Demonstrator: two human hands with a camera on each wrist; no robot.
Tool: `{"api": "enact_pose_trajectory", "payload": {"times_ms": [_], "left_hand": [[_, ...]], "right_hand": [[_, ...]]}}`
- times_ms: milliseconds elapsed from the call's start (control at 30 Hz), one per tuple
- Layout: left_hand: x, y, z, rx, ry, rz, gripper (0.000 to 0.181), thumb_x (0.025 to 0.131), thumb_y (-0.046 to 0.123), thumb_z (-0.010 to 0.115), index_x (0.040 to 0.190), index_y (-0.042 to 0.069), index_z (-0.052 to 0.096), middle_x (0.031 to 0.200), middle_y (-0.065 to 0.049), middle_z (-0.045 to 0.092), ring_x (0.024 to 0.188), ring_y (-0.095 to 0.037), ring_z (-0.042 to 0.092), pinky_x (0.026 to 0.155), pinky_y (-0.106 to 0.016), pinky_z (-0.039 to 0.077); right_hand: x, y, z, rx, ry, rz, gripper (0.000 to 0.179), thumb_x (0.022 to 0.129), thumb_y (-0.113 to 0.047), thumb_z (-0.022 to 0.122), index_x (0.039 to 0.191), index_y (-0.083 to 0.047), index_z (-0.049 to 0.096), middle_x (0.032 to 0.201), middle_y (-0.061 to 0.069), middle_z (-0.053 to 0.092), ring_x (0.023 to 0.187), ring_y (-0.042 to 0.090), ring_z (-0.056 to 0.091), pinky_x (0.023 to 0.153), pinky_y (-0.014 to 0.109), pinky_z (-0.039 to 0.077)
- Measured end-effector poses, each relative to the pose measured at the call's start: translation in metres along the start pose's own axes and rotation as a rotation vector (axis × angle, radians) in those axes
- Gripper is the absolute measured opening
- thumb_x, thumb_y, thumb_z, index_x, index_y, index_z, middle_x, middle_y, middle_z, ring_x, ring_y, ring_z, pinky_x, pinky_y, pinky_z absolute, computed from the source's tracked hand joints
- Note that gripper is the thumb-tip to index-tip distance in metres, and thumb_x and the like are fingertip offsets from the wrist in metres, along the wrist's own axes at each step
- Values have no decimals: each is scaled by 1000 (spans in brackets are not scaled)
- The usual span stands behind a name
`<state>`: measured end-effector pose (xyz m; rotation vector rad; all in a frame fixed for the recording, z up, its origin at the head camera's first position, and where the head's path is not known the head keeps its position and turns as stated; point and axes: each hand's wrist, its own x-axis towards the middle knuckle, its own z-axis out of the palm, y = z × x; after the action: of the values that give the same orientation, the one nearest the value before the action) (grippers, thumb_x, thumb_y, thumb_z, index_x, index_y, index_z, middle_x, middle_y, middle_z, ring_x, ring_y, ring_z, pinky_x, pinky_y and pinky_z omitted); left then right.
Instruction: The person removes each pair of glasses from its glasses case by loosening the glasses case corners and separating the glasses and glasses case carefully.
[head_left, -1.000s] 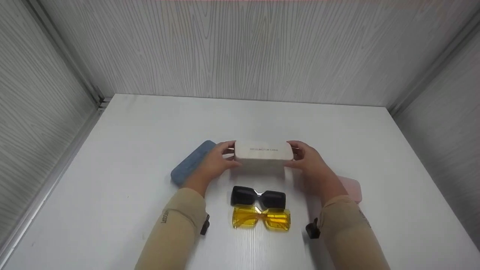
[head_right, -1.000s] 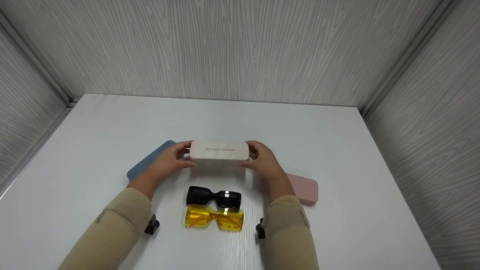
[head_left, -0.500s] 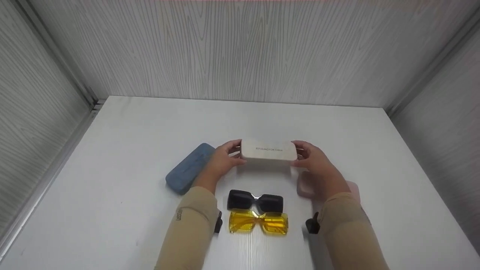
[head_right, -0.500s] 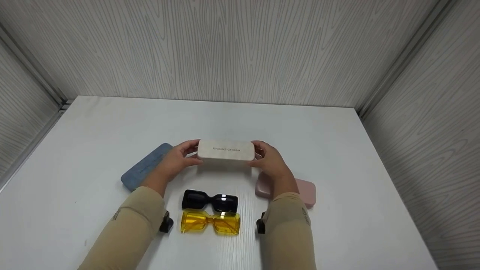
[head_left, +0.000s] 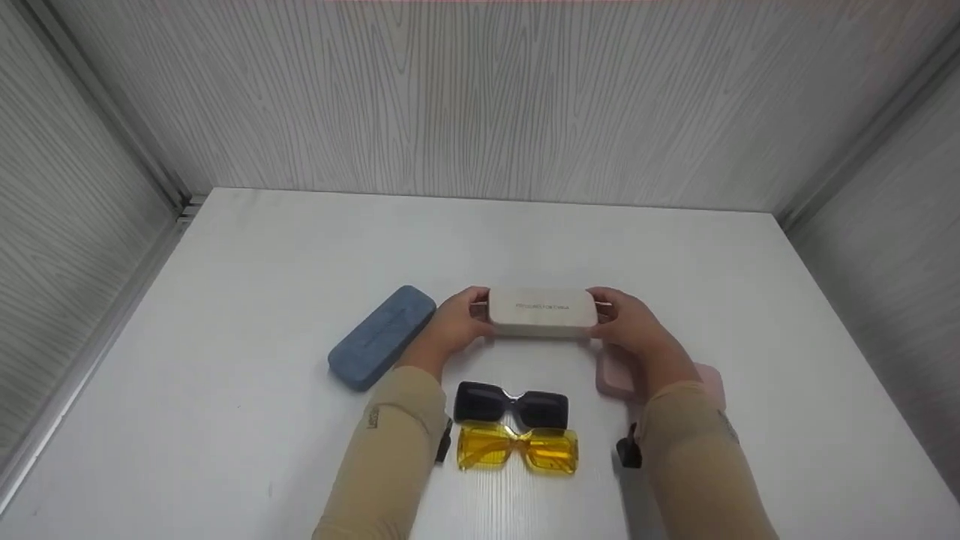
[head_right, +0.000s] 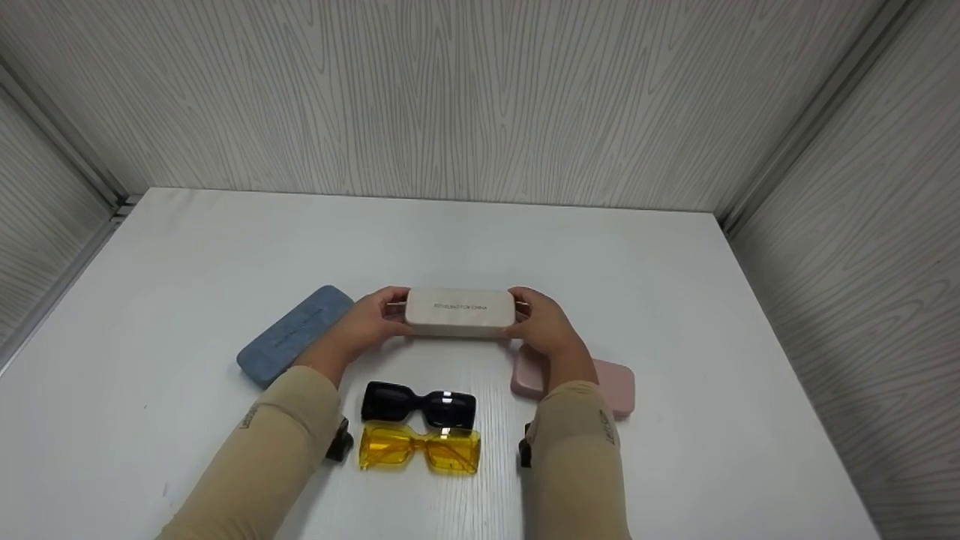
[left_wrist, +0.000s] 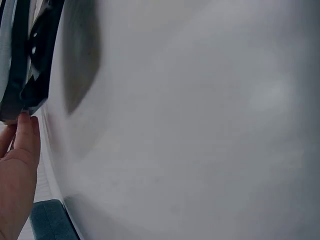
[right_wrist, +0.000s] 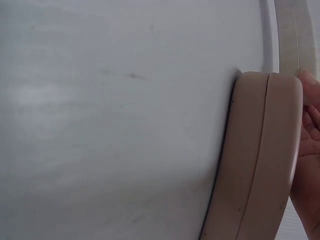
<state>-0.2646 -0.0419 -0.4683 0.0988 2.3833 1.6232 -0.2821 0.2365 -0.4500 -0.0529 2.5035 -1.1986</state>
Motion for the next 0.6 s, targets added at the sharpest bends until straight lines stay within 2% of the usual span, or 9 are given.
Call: {"api": "enact_pose_trajectory", "payload": {"times_ms": [167,300,467,600], "left_hand": [[1,1,3,41,-18,-22,62,74,-1,70,131,6,45,132,-7,49,123,-20,45,104,-31,34],[3,2,4,120,-23,-16,64,75,-1,69,133,4,42,133,-8,48,124,-20,44,106,-31,32],[3,1,4,179,-8,-40,63,76,5,71,133,8,44,131,-5,49,123,-18,44,106,-31,31],[3,3,4,204,-9,-32,62,76,7,71,133,8,45,131,-6,50,124,-20,44,106,-32,31]], "right_hand": [[-3,-2,1,-36,-18,12,70,76,-6,71,137,-15,39,142,7,38,130,26,35,103,41,36],[-4,-3,2,-52,-14,16,69,77,-5,69,137,-14,39,142,7,37,131,26,34,103,41,35],[-3,-4,4,-70,-8,30,70,77,-8,70,138,-16,38,143,6,36,131,25,33,105,41,32],[-2,-5,5,-91,-10,46,74,76,-11,72,140,-17,35,144,6,35,132,26,32,106,43,31]]}}
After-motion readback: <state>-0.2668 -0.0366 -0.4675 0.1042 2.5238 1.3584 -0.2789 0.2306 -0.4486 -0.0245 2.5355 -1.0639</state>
